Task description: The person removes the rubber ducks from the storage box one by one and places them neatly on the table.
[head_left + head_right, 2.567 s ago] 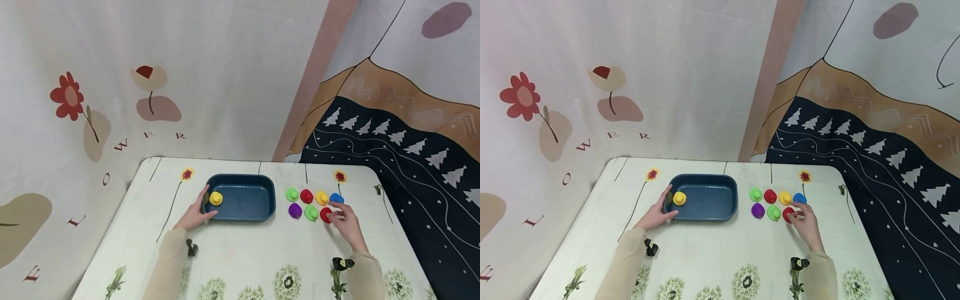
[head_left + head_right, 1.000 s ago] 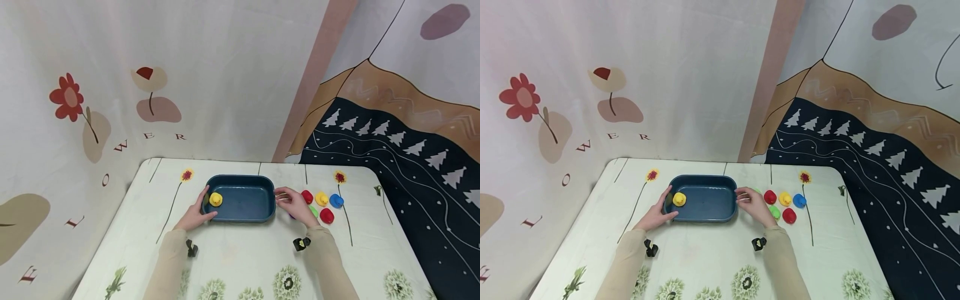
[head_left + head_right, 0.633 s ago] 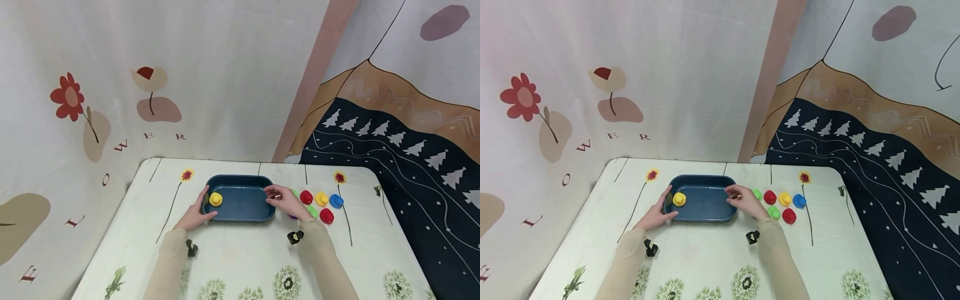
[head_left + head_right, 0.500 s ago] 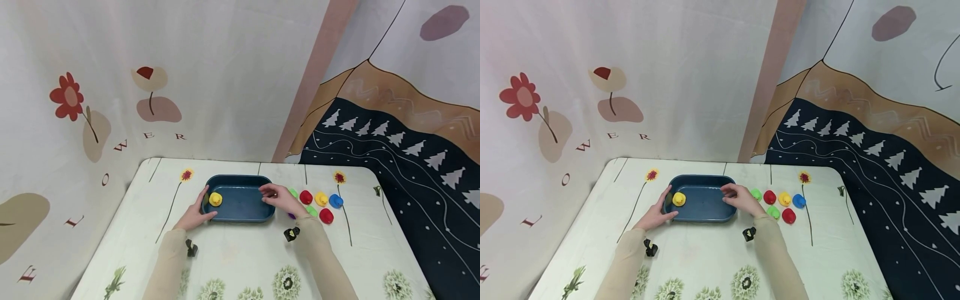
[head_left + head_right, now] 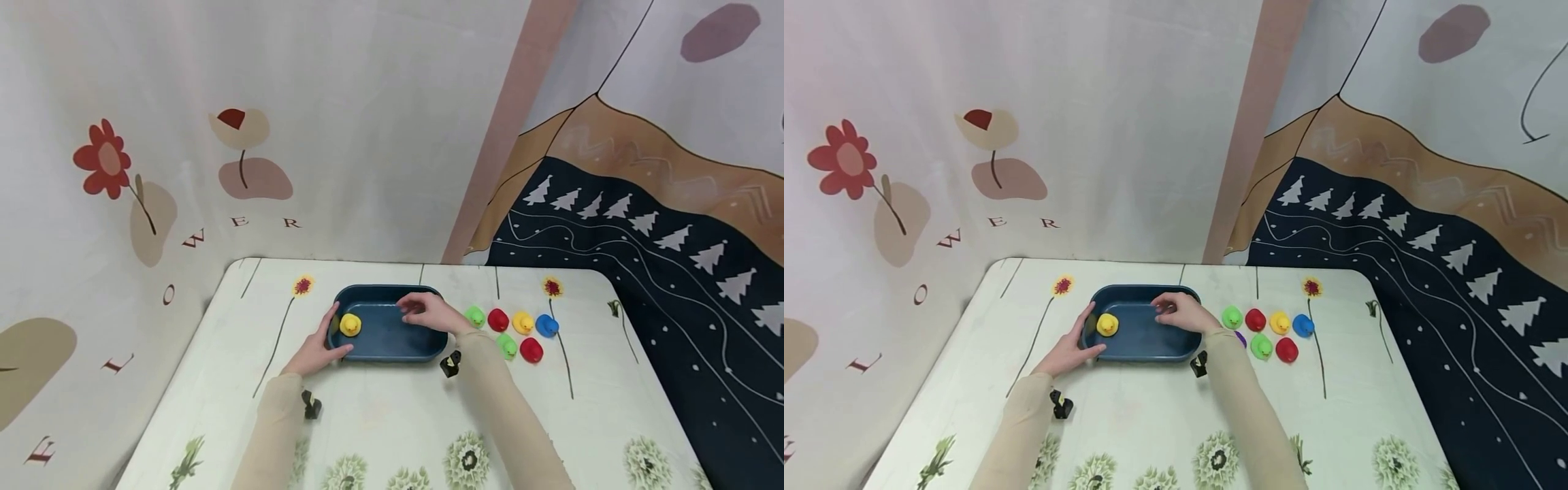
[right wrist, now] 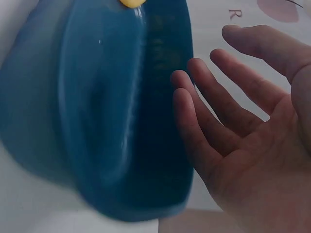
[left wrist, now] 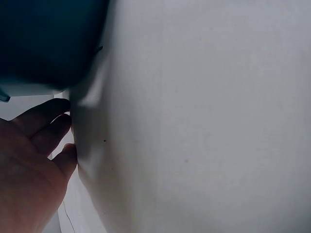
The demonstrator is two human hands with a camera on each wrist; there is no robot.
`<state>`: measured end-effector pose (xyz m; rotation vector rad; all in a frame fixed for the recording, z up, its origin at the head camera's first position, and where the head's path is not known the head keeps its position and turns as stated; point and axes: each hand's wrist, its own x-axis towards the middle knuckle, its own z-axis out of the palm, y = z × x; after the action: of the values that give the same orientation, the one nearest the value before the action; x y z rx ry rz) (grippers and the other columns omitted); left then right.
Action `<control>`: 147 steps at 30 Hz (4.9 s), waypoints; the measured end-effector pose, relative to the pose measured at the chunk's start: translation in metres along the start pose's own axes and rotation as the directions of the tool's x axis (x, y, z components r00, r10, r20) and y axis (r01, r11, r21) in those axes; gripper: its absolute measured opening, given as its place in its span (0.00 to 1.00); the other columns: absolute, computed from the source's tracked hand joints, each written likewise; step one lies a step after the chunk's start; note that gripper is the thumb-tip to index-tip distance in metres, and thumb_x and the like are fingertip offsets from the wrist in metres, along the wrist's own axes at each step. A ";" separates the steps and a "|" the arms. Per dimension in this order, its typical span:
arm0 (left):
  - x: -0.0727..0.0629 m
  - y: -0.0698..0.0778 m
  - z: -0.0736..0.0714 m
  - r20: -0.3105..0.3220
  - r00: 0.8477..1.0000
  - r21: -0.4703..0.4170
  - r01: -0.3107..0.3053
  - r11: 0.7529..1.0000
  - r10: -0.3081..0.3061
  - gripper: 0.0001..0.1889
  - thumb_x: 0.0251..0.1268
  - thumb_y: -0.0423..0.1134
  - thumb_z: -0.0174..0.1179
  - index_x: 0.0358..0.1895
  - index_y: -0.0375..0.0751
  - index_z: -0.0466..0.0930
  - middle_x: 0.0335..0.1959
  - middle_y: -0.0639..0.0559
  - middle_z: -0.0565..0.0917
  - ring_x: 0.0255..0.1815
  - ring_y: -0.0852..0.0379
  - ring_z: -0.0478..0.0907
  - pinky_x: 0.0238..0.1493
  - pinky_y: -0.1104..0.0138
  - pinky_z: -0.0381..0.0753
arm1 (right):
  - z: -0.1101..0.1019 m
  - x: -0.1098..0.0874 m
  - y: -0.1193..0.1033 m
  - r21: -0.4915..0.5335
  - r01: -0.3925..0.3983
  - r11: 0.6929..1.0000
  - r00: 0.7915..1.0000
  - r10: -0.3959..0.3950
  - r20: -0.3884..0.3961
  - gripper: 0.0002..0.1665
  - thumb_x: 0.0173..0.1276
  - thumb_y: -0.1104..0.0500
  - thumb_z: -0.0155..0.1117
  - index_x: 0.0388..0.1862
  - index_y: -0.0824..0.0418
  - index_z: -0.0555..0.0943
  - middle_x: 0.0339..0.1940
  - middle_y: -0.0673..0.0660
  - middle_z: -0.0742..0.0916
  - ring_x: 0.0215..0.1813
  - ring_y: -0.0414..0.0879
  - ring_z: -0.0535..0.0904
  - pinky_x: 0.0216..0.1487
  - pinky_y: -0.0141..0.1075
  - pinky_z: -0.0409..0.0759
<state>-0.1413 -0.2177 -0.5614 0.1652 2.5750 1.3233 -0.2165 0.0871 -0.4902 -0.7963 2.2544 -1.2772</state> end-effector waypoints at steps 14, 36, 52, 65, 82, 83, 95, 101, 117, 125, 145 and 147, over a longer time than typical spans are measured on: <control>0.000 0.000 0.000 0.000 1.000 0.000 0.010 1.000 -0.010 0.51 0.60 0.56 0.65 0.78 0.65 0.37 0.75 0.33 0.51 0.66 0.28 0.61 0.62 0.37 0.59 | 0.033 0.036 -0.011 -0.066 -0.052 0.996 0.995 0.058 0.083 0.19 0.68 0.65 0.63 0.57 0.68 0.78 0.54 0.63 0.82 0.52 0.51 0.80 0.51 0.37 0.78; 0.000 0.000 -0.002 0.007 1.000 0.002 0.003 1.000 -0.003 0.49 0.62 0.52 0.65 0.78 0.63 0.38 0.41 0.31 0.78 0.28 0.45 0.72 0.43 0.52 0.72 | 0.079 0.070 -0.029 0.033 -0.086 0.996 0.996 0.084 0.037 0.19 0.68 0.66 0.62 0.57 0.66 0.78 0.53 0.62 0.81 0.45 0.47 0.79 0.47 0.37 0.78; -0.003 0.003 -0.001 -0.009 1.000 0.008 -0.016 1.000 0.016 0.49 0.62 0.53 0.65 0.78 0.61 0.38 0.71 0.27 0.58 0.49 0.38 0.75 0.55 0.41 0.69 | 0.091 0.069 -0.020 -0.015 -0.141 0.990 0.988 0.142 0.056 0.24 0.67 0.65 0.63 0.62 0.63 0.76 0.54 0.57 0.80 0.50 0.47 0.74 0.53 0.39 0.75; 0.001 0.000 0.003 -0.008 1.000 0.018 -0.016 1.000 0.016 0.49 0.61 0.54 0.65 0.78 0.63 0.39 0.67 0.27 0.65 0.52 0.38 0.74 0.55 0.42 0.69 | 0.098 0.069 -0.008 0.074 -0.138 0.988 0.990 0.137 0.018 0.15 0.62 0.69 0.66 0.49 0.64 0.82 0.37 0.52 0.81 0.39 0.42 0.75 0.40 0.31 0.76; 0.001 0.000 0.001 -0.012 1.000 0.018 0.012 1.000 -0.012 0.50 0.61 0.55 0.65 0.78 0.66 0.37 0.72 0.29 0.57 0.58 0.35 0.71 0.58 0.41 0.66 | 0.087 0.055 0.005 0.201 -0.159 0.967 0.977 0.183 -0.110 0.12 0.64 0.67 0.67 0.46 0.64 0.83 0.39 0.53 0.82 0.39 0.44 0.76 0.39 0.34 0.77; 0.001 -0.001 0.001 -0.015 1.000 0.019 0.014 1.000 -0.013 0.50 0.60 0.55 0.65 0.78 0.66 0.37 0.72 0.29 0.57 0.58 0.35 0.71 0.58 0.41 0.66 | 0.086 0.054 0.005 0.205 -0.162 0.965 0.975 0.188 -0.115 0.12 0.64 0.67 0.67 0.46 0.64 0.83 0.39 0.53 0.82 0.39 0.44 0.76 0.39 0.34 0.77; 0.001 0.000 0.000 0.005 1.000 -0.003 0.026 1.000 -0.026 0.50 0.61 0.53 0.66 0.78 0.66 0.36 0.74 0.32 0.52 0.64 0.32 0.64 0.62 0.39 0.60 | 0.073 0.042 0.003 0.201 -0.175 0.964 0.963 0.210 -0.169 0.13 0.64 0.66 0.67 0.48 0.63 0.82 0.39 0.53 0.82 0.39 0.46 0.76 0.43 0.35 0.77; 0.001 0.000 0.000 0.007 1.000 -0.001 0.028 1.000 -0.028 0.50 0.62 0.53 0.65 0.78 0.66 0.36 0.74 0.32 0.52 0.64 0.32 0.64 0.62 0.39 0.60 | 0.062 0.030 0.002 0.188 -0.161 0.969 0.959 0.198 -0.202 0.13 0.65 0.66 0.66 0.48 0.62 0.82 0.40 0.53 0.82 0.40 0.47 0.75 0.44 0.36 0.77; 0.001 0.000 -0.001 -0.001 1.000 0.024 0.013 1.000 -0.013 0.51 0.62 0.52 0.65 0.78 0.63 0.36 0.74 0.31 0.54 0.63 0.31 0.66 0.62 0.39 0.62 | 0.041 0.004 -0.011 0.105 -0.065 0.992 0.956 0.092 -0.279 0.13 0.64 0.66 0.67 0.48 0.61 0.82 0.42 0.54 0.83 0.40 0.46 0.76 0.44 0.35 0.77; 0.001 -0.003 -0.003 -0.001 1.000 0.019 0.003 1.000 -0.003 0.51 0.60 0.56 0.65 0.78 0.65 0.36 0.74 0.32 0.53 0.64 0.31 0.65 0.62 0.39 0.62 | 0.031 -0.016 -0.011 0.124 -0.059 0.990 0.936 0.098 -0.338 0.14 0.63 0.67 0.67 0.48 0.61 0.82 0.44 0.55 0.83 0.42 0.48 0.76 0.45 0.36 0.78; 0.003 -0.001 0.000 -0.007 1.000 0.044 -0.026 0.999 0.026 0.52 0.59 0.59 0.64 0.78 0.64 0.35 0.74 0.29 0.51 0.62 0.27 0.65 0.58 0.36 0.64 | 0.001 -0.067 0.008 0.142 -0.166 0.976 0.858 0.214 -0.468 0.17 0.63 0.65 0.67 0.52 0.61 0.82 0.47 0.55 0.82 0.46 0.50 0.76 0.46 0.39 0.77; 0.003 -0.001 0.000 -0.005 1.000 0.042 -0.022 0.999 0.022 0.52 0.60 0.58 0.64 0.78 0.63 0.35 0.74 0.30 0.51 0.63 0.27 0.65 0.59 0.37 0.63 | -0.002 -0.071 0.008 0.139 -0.172 0.975 0.854 0.218 -0.472 0.17 0.63 0.65 0.67 0.53 0.61 0.82 0.49 0.56 0.83 0.47 0.52 0.76 0.47 0.40 0.77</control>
<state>-0.1440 -0.2181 -0.5627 0.1989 2.6137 1.2797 -0.1671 0.1385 -0.4907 -0.2075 2.5476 -1.6026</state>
